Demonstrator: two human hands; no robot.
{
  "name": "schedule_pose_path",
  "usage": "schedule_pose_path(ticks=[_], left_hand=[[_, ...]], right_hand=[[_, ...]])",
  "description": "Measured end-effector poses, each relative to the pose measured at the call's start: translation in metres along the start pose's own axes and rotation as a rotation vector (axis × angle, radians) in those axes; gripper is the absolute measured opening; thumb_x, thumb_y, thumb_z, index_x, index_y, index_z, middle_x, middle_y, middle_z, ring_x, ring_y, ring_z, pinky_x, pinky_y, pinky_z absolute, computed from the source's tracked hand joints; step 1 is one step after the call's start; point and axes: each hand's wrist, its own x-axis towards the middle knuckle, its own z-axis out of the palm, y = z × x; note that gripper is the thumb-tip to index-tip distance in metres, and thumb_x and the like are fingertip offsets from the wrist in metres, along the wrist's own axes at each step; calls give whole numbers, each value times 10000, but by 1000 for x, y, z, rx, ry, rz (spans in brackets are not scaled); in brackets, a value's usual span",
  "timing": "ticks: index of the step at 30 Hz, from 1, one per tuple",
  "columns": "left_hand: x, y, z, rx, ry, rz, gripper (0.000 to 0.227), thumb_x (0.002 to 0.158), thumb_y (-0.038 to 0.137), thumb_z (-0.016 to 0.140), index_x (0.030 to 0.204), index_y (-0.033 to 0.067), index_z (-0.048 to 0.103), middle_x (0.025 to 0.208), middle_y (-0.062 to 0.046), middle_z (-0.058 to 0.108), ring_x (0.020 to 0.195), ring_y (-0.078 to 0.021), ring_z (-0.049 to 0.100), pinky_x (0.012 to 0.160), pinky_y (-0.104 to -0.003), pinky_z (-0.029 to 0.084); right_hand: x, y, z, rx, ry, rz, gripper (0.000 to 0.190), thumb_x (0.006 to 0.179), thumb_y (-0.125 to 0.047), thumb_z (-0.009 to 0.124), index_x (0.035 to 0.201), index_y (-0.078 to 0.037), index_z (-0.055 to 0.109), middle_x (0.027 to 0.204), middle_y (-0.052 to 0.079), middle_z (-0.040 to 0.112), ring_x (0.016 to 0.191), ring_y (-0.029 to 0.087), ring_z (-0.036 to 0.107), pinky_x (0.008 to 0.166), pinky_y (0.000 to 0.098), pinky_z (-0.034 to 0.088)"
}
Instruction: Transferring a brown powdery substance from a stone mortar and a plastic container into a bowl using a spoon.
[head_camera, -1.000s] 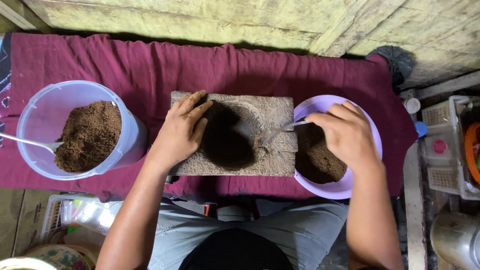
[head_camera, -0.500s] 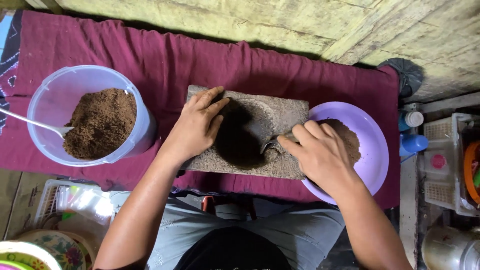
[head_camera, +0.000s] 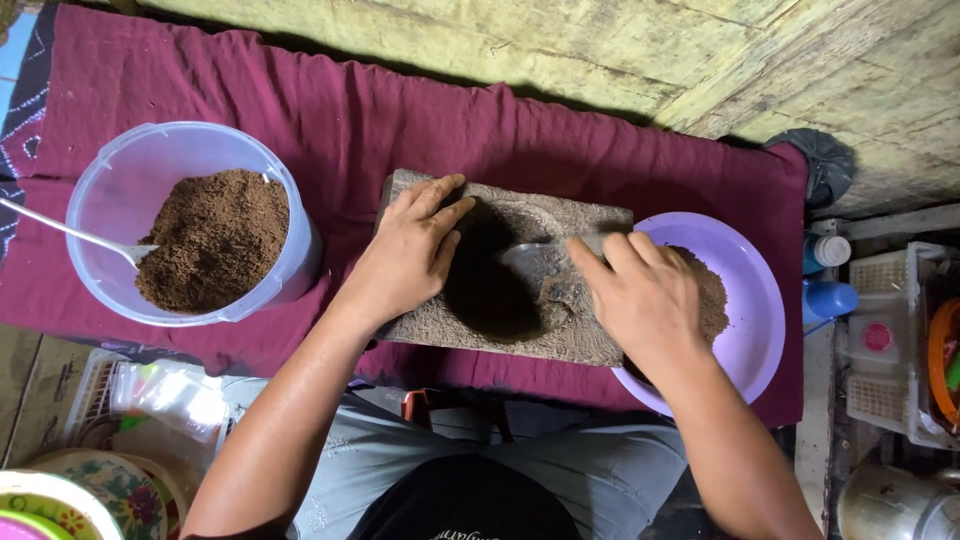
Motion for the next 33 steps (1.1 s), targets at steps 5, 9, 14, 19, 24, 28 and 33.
schedule_pose_path(ticks=[5, 9, 14, 19, 24, 28, 33], left_hand=[[0, 1, -1, 1, -9, 0, 426, 978, 143, 558, 1392, 75, 631, 1525, -136, 482, 1410, -364, 414, 1123, -547, 372], [0, 0, -3, 16, -17, 7, 429, 982, 156, 560, 1399, 75, 621, 1526, -144, 477, 1422, -369, 406, 1129, -557, 367], [0, 0, 2, 4, -2, -1, 433, 982, 153, 562, 1403, 68, 614, 1524, -135, 471, 1418, -364, 404, 1137, -547, 362], [0, 0, 3, 14, -9, 11, 437, 981, 157, 568, 1406, 65, 607, 1528, -135, 465, 1420, -365, 400, 1138, -548, 364], [1, 0, 1, 0, -10, 4, 441, 989, 160, 559, 1418, 66, 598, 1526, -127, 460, 1413, -359, 405, 1144, -542, 357], [0, 2, -1, -7, -15, 2, 449, 981, 159, 563, 1417, 55, 598, 1531, -144, 461, 1420, -377, 403, 1148, -561, 351], [-1, -3, 2, 26, -11, 12, 443, 983, 178, 568, 1412, 75, 603, 1530, -124, 460, 1420, -352, 406, 1143, -555, 371]], right_hand=[[15, -30, 58, -27, -38, 32, 232, 954, -185, 534, 1085, -260, 710, 781, -9, 529, 748, 199, 598, 560, 334, 509], [19, -40, 43, 282, -26, 14, 194, 971, -208, 537, 993, -222, 730, 796, 8, 486, 758, 248, 605, 582, 375, 527], [24, -34, 2, 718, -54, 51, 197, 979, -111, 586, 1019, -136, 777, 779, 32, 533, 749, 252, 585, 587, 355, 505], [26, -28, 32, 589, -94, -54, 194, 922, -34, 610, 918, -140, 772, 760, -7, 524, 778, 222, 530, 642, 368, 500], [27, -17, 6, 678, -198, -37, 245, 935, -18, 625, 1023, -174, 792, 812, 8, 593, 857, 211, 519, 738, 362, 465], [19, -14, 29, 507, -266, -39, 252, 940, -25, 617, 991, -205, 785, 817, -26, 583, 882, 184, 507, 757, 348, 469], [12, -11, 35, 683, -206, -55, 218, 948, -51, 639, 1029, -174, 799, 823, -5, 591, 906, 186, 491, 803, 334, 459]])
